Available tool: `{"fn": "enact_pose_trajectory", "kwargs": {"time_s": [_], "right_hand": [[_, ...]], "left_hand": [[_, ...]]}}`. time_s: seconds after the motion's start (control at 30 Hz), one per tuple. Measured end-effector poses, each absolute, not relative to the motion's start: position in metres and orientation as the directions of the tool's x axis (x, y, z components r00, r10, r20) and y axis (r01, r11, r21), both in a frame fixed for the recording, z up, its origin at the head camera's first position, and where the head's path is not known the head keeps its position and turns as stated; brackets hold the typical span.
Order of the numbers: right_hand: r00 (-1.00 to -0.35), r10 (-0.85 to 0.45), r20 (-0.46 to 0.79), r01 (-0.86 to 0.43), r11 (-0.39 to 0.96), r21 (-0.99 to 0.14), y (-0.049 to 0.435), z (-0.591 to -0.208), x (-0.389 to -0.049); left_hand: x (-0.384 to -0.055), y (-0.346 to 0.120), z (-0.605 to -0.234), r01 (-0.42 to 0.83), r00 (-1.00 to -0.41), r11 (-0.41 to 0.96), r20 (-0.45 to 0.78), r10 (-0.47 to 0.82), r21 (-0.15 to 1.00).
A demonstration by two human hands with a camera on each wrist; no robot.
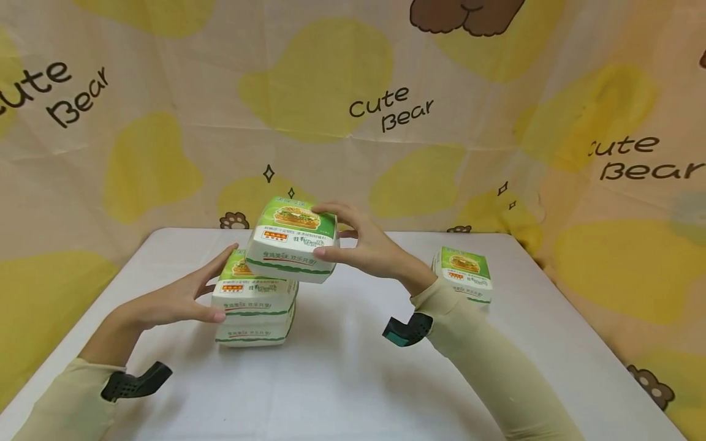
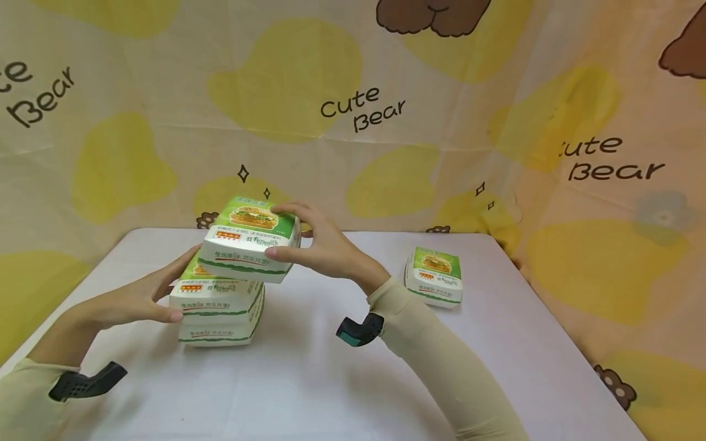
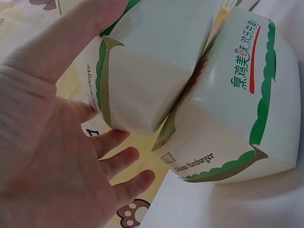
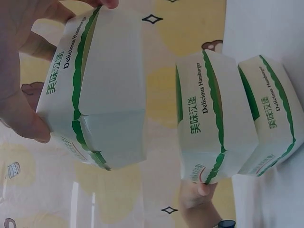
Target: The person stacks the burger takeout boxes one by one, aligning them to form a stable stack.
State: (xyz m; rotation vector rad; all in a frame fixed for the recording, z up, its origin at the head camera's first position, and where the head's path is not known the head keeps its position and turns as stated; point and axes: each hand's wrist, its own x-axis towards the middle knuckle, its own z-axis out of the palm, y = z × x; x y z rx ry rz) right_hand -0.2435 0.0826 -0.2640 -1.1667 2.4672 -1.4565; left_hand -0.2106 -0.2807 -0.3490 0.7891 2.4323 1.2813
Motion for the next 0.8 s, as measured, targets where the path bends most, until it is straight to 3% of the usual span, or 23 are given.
{"fn": "enact_pose_trajectory", "kwargs": {"time_s": [0.43,0.8], "right_hand": [[-0.690,-0.668,0.278,-0.575,0.273,-0.772,0.060,-0.264,-0.245],[-0.684,-0.682,0.259,-0.573,0.282,-0.770,0.042,-0.263,-0.249]], "left_hand": [[-0.214,-0.280,-0.351,0.377,-0.804,0.437,0.054,0.593,0.816],[-0.210,-0.280,-0.350,0.329,-0.823,0.468,0.006,0.568,0.821]]}}
